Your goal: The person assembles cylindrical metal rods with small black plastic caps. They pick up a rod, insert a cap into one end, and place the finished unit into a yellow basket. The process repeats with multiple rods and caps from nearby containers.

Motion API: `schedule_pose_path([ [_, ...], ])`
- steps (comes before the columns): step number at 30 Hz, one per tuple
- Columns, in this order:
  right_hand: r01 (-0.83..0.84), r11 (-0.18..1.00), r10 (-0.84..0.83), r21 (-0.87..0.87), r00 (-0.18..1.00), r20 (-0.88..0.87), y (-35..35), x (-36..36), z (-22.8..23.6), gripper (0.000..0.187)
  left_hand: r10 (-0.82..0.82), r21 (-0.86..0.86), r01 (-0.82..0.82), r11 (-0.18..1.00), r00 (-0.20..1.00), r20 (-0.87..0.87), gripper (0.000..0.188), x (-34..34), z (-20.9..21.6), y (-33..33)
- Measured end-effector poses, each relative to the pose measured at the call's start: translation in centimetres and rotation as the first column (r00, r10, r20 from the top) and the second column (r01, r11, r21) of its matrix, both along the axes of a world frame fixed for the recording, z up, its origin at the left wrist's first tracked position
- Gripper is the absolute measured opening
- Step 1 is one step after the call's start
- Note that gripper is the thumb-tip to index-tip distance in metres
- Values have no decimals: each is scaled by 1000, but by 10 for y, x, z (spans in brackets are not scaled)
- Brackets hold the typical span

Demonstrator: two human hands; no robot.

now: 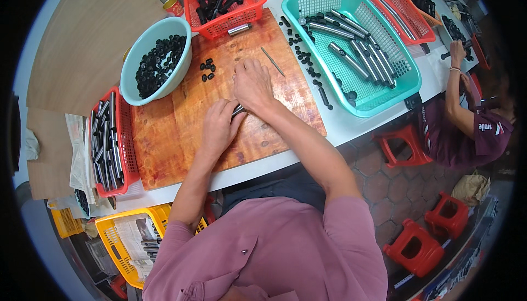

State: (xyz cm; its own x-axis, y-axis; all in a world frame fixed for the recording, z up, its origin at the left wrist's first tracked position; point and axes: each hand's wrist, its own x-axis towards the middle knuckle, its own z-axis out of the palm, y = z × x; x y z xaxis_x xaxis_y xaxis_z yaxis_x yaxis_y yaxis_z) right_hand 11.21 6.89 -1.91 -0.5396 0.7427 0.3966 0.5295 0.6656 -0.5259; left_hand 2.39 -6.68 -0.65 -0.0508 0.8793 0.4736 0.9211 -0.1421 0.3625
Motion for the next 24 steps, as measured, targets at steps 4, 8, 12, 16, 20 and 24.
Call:
schedule_pose_path([
  [4,11,1000,-11,2,1000,14,-1,-2,-4,19,19,-54,-18,998,999,26,29,-1,4,-1],
  [8,30,999,-29,-16,999,46,0,-3,-2,20,19,-90,-16,996,999,31,30,-4,7,2],
  [12,36,999,-35,-27,999,32,-1,-2,1,20,-13,-58,15,998,999,40,30,-7,4,5],
  [16,37,998,-34,-41,997,64,-1,-3,0,21,-9,-79,14,997,998,54,30,-8,3,4],
  [20,49,999,-48,-19,997,61,-4,-3,0,23,-15,-94,20,995,998,56,29,-8,1,2],
  [24,67,998,-66,-13,997,27,-1,-2,2,24,-51,-101,56,993,998,46,27,-10,7,9],
])
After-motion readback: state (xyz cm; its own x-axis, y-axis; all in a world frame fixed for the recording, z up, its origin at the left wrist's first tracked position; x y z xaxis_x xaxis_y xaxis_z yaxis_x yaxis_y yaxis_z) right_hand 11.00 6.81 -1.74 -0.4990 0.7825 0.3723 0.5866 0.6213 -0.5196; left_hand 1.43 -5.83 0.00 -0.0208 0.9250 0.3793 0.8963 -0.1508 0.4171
